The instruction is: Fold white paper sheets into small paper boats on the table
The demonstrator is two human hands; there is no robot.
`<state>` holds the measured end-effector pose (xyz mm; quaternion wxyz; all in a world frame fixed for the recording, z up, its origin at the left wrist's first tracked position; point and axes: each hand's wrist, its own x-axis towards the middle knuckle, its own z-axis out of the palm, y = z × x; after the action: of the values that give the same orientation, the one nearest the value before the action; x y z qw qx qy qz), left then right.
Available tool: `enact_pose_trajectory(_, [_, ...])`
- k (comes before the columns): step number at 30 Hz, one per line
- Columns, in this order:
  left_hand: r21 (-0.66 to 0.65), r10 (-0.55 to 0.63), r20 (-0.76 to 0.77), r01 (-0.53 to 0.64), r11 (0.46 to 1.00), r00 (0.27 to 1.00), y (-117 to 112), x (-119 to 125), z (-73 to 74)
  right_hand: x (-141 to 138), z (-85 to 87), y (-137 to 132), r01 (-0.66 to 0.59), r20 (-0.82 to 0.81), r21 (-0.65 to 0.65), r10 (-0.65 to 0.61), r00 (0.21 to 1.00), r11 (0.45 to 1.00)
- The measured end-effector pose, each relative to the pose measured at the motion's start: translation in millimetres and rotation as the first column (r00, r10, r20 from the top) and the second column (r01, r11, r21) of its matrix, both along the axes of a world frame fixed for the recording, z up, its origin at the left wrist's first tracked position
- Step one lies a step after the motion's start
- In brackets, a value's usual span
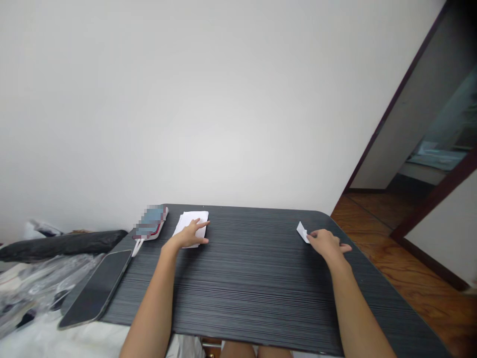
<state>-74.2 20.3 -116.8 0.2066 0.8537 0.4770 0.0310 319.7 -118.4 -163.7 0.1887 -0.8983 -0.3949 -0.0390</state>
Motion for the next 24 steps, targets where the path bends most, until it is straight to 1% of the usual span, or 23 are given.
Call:
enact_pose_trajectory(1, [-0.058, -0.038, -0.004, 0.038, 0.998, 0.999, -1, -3, 3.2, -1, 2.6, 0, 0.065, -0.004, 0.017, -0.064, 0.998, 0.998])
enact_pose_trajectory(2, [-0.099, -0.064, -0.004, 0.063, 0.993, 0.998, -2, -5, 5.9, -4, 6.0, -1, 0.104, 0.018, 0.067, -0.106, 0.994, 0.992])
enact_pose_trajectory(3, [-0.127, -0.077, -0.005, 0.076, 0.989, 0.997, -3, -8, 8.2, -7, 9.8, -1, 0.116, 0.042, 0.134, -0.123, 0.992, 0.984])
enact_pose_trajectory(5, [-0.151, -0.085, -0.003, 0.083, 0.985, 0.996, -4, -10, 10.8, -15, 16.4, -1, 0.091, 0.092, 0.254, -0.117, 0.989, 0.963])
enact_pose_trajectory(7, [-0.154, -0.082, 0.001, 0.081, 0.985, 0.997, -4, -11, 11.4, -24, 19.8, 1, 0.034, 0.116, 0.302, -0.072, 0.991, 0.953])
enact_pose_trajectory(10, [-0.159, -0.080, 0.017, 0.082, 0.984, 0.997, -3, -11, 10.8, -34, 18.4, 4, -0.050, 0.131, 0.288, 0.012, 0.991, 0.956])
enact_pose_trajectory(12, [-0.156, -0.068, 0.041, 0.074, 0.985, 0.997, -2, -12, 9.9, -37, 15.6, 6, -0.082, 0.131, 0.270, 0.047, 0.990, 0.960])
enact_pose_trajectory(18, [-0.143, -0.039, 0.119, 0.055, 0.988, 0.992, 4, -17, 5.5, -35, 10.8, 7, -0.099, 0.094, 0.240, 0.078, 0.992, 0.966])
enact_pose_trajectory(21, [-0.153, -0.039, 0.131, 0.059, 0.986, 0.991, 6, -17, 4.8, -34, 8.7, 8, -0.110, 0.081, 0.234, 0.094, 0.992, 0.966])
enact_pose_trajectory(24, [-0.135, -0.049, 0.132, 0.067, 0.989, 0.990, 6, -17, 5.9, -33, 6.2, 9, -0.122, 0.074, 0.233, 0.108, 0.991, 0.965])
